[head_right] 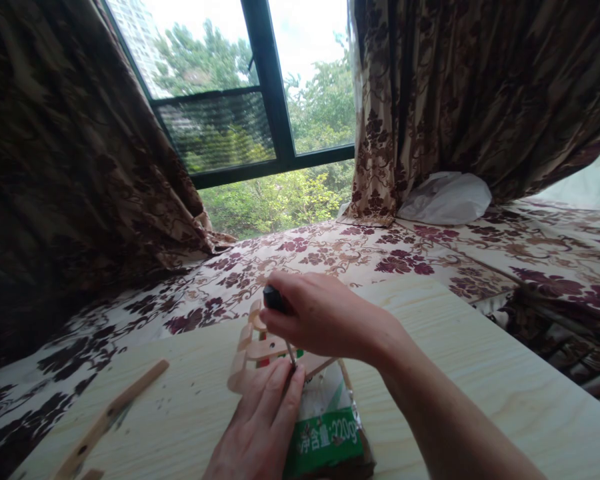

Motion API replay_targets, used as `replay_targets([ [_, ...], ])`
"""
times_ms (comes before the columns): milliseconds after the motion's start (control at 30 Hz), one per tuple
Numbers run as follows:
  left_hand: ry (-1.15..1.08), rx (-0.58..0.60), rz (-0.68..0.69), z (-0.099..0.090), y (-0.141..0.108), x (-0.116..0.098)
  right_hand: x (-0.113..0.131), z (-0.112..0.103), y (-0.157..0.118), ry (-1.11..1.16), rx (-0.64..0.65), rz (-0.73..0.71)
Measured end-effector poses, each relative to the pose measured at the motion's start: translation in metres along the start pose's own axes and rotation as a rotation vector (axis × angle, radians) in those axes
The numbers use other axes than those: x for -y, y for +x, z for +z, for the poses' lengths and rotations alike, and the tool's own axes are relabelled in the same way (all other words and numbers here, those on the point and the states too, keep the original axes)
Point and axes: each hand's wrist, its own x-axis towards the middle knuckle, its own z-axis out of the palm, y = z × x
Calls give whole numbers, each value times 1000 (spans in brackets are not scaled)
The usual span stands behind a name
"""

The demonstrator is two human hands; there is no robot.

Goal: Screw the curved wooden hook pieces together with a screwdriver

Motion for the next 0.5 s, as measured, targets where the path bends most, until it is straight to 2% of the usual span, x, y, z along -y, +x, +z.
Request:
replay_targets([
  [200, 68, -26, 101, -1, 2, 5, -1, -4, -2, 60, 51, 4],
  [367, 177, -26, 109, -7, 5, 8, -5, -1, 1, 53, 42, 74],
  [500, 245, -99, 113, -8, 7, 7, -3, 0, 2, 47, 37, 88],
])
